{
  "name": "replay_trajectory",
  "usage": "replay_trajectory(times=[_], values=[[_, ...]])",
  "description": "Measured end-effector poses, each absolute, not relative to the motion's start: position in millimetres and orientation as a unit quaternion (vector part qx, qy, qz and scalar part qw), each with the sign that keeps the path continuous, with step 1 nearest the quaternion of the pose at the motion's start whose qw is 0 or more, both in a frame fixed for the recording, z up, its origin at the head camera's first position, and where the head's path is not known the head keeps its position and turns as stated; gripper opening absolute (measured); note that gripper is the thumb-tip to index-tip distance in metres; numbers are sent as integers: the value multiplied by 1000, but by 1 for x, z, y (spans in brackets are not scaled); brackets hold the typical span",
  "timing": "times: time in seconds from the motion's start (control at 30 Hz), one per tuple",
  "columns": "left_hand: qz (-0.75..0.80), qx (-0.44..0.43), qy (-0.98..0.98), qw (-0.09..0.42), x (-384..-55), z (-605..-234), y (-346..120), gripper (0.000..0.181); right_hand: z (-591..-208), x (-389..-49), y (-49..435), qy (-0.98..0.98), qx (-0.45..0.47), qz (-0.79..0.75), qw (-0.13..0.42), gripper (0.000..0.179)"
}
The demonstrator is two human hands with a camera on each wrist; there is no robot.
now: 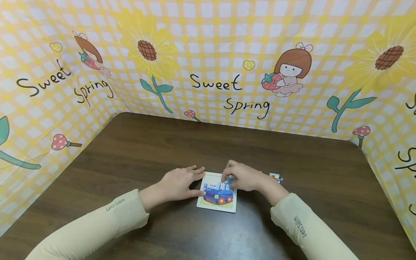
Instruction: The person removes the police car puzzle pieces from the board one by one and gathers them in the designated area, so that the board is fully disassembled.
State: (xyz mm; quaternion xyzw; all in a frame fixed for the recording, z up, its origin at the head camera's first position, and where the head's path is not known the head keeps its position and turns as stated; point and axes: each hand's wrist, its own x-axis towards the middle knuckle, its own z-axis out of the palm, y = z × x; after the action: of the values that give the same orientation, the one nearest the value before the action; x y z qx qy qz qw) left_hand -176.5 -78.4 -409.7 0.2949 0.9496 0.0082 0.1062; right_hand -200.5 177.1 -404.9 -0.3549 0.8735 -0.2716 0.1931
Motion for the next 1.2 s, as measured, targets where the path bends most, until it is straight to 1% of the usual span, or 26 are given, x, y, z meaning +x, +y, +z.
replay_trajectory(times=[0.33,0.77,1.03,1.2], values=[[4,296,949,104,-177,-408,-78,71,-405,-200,179,874,-355,-265,198,20],[4,293,950,107,-179,-406,-78,72,-403,-198,178,879,-359,-258,182,22],[11,293,950,108,-177,-408,-79,72,-406,-197,181,879,-351,-271,173,35],[9,297,949,103,-177,-409,-79,72,-409,-200,185,879,-339,-292,167,26]])
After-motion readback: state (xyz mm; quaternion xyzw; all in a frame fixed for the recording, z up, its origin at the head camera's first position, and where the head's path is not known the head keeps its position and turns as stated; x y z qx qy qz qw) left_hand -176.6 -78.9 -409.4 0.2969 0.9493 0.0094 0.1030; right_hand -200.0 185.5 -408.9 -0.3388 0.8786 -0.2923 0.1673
